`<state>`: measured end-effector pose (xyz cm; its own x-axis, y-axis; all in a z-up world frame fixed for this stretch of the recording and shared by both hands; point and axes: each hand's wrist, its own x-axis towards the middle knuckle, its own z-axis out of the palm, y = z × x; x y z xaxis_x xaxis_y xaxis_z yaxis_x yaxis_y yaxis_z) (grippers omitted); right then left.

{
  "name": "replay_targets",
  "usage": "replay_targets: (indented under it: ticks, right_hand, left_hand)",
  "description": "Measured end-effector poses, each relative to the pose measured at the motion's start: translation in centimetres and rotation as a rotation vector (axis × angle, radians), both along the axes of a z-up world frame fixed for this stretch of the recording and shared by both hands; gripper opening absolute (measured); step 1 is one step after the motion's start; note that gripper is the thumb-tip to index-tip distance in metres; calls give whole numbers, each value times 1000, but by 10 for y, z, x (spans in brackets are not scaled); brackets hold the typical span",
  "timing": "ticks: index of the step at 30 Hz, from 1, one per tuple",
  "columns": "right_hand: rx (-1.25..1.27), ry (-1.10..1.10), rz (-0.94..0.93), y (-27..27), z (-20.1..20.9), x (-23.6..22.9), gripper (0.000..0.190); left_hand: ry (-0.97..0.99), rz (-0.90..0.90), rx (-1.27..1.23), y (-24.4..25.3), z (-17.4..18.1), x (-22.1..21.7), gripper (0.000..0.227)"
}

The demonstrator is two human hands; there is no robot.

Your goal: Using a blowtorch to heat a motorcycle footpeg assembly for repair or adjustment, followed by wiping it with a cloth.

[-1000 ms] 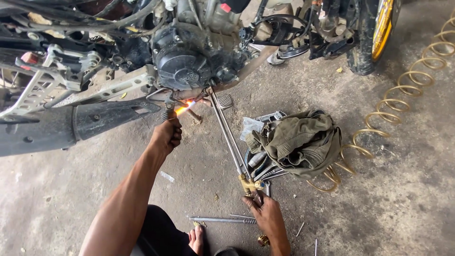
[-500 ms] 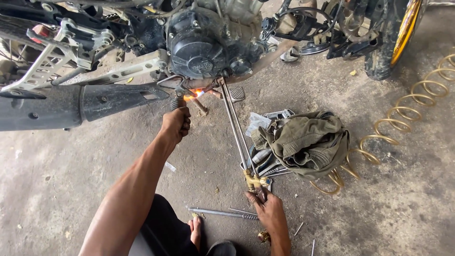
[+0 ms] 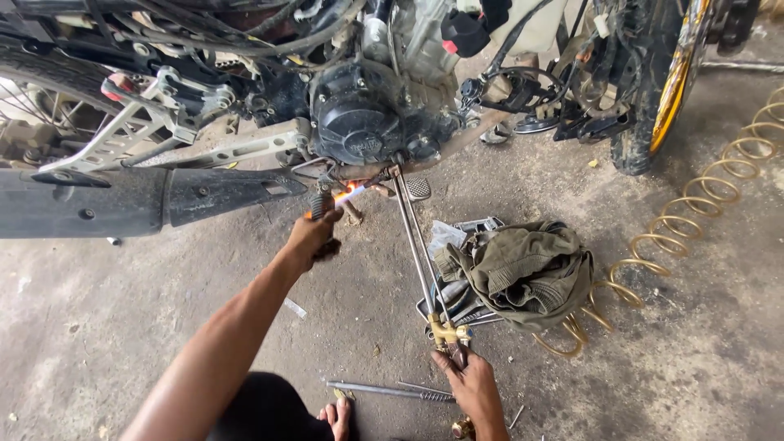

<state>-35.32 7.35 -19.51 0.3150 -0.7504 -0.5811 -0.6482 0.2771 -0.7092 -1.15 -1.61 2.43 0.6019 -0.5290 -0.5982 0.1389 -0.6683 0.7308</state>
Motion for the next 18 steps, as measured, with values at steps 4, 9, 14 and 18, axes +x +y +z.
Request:
replay_targets:
  ticks: [4, 9, 14, 18]
  right_hand:
    - [-15, -49, -54, 7, 7, 2, 47]
    - [-12, -23, -96, 8, 10, 4, 47]
    - [-66, -42, -108, 14, 13, 5, 47]
    - [-52, -32, -123, 18, 25, 7, 46]
  left_hand:
    - [-146, -398, 348, 55, 32, -25, 60]
    - [-157, -896, 310, 129, 54, -37, 39]
    - [-51, -1021, 169, 152, 35, -39, 32]
    - [-213, -1332, 34, 164, 11, -45, 34]
